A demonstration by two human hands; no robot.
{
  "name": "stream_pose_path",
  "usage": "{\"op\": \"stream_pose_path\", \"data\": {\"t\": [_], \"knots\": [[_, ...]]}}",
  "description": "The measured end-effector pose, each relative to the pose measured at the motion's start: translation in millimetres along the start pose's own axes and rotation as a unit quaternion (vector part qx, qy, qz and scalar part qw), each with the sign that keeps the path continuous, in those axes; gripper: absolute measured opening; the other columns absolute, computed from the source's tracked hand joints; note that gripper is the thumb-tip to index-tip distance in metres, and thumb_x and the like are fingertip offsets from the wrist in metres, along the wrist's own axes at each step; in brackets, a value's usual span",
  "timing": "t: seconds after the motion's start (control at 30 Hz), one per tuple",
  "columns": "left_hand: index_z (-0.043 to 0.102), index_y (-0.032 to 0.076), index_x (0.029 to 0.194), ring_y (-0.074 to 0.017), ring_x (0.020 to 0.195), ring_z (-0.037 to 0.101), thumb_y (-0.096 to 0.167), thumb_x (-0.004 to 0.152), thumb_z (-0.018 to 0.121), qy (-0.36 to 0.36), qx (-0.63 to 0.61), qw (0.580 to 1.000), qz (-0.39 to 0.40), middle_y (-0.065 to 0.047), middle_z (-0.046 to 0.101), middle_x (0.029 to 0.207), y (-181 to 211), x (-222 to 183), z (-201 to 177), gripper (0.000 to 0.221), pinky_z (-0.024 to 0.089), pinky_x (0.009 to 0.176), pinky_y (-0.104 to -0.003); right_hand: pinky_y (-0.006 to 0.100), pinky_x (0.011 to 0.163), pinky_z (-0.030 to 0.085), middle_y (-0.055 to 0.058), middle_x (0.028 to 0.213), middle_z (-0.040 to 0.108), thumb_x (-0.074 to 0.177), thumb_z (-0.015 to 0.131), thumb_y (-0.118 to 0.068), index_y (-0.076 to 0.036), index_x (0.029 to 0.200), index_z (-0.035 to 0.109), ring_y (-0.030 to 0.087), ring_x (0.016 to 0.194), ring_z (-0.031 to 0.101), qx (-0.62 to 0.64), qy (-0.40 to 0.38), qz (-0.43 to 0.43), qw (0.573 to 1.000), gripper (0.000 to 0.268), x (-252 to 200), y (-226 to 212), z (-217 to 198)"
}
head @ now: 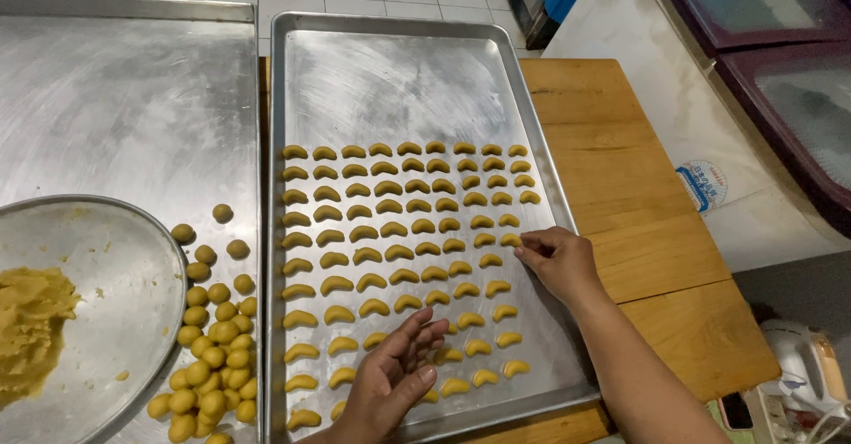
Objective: Shaping dough into small crescent-shaped cookies and arranging them on a baking tray.
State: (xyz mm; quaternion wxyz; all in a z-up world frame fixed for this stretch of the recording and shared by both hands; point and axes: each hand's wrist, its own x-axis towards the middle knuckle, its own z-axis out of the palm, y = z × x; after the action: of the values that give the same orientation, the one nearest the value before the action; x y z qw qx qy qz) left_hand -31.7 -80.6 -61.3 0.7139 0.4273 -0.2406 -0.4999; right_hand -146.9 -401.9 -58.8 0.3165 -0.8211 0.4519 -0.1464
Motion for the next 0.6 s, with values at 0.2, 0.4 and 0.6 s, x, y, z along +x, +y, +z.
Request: {"op": "stream_pose_path", "data": {"t": [0.2,0.4,0.6], "knots": [[0.042,0.001,0.152,-0.0278,0.137,0.059,0.022,0.094,0.068,-0.002,0.000,0.999,0.041,-0.019,0.063,0.145,-4,1,1,0.067,0.044,0.117,-0.040,0.023,0.083,0.058,0.002,0.103,0.080,0.081,0.086,-0.018,-0.012,0.102,0.084,0.012,0.090,0.072,0.024,-0.001,0.029,0.999,0.022,2,-12,1],[0.049,0.004,0.148,-0.0252,0.131,0.063,0.021,0.091,0.069,0.038,0.001,0.999,-0.005,-0.015,0.068,0.140,1,0,3,0.063,0.051,0.112,-0.038,0.020,0.077,0.055,0.000,0.095,0.076,0.079,0.088,-0.014,-0.012,0.106,0.084,0.009,0.079,0.064,0.037,-0.001,0.049,0.998,0.028,-4,-20,-2],[0.064,-0.002,0.132,-0.0258,0.123,0.068,0.010,0.092,0.065,0.151,-0.090,0.984,0.035,-0.019,0.074,0.126,23,0,11,0.042,0.054,0.111,-0.039,0.025,0.069,0.049,-0.004,0.077,0.065,0.078,0.089,-0.015,-0.017,0.102,0.083,0.009,0.065,0.057,-0.005,0.075,-0.182,0.980,0.025,1,10,3]]}}
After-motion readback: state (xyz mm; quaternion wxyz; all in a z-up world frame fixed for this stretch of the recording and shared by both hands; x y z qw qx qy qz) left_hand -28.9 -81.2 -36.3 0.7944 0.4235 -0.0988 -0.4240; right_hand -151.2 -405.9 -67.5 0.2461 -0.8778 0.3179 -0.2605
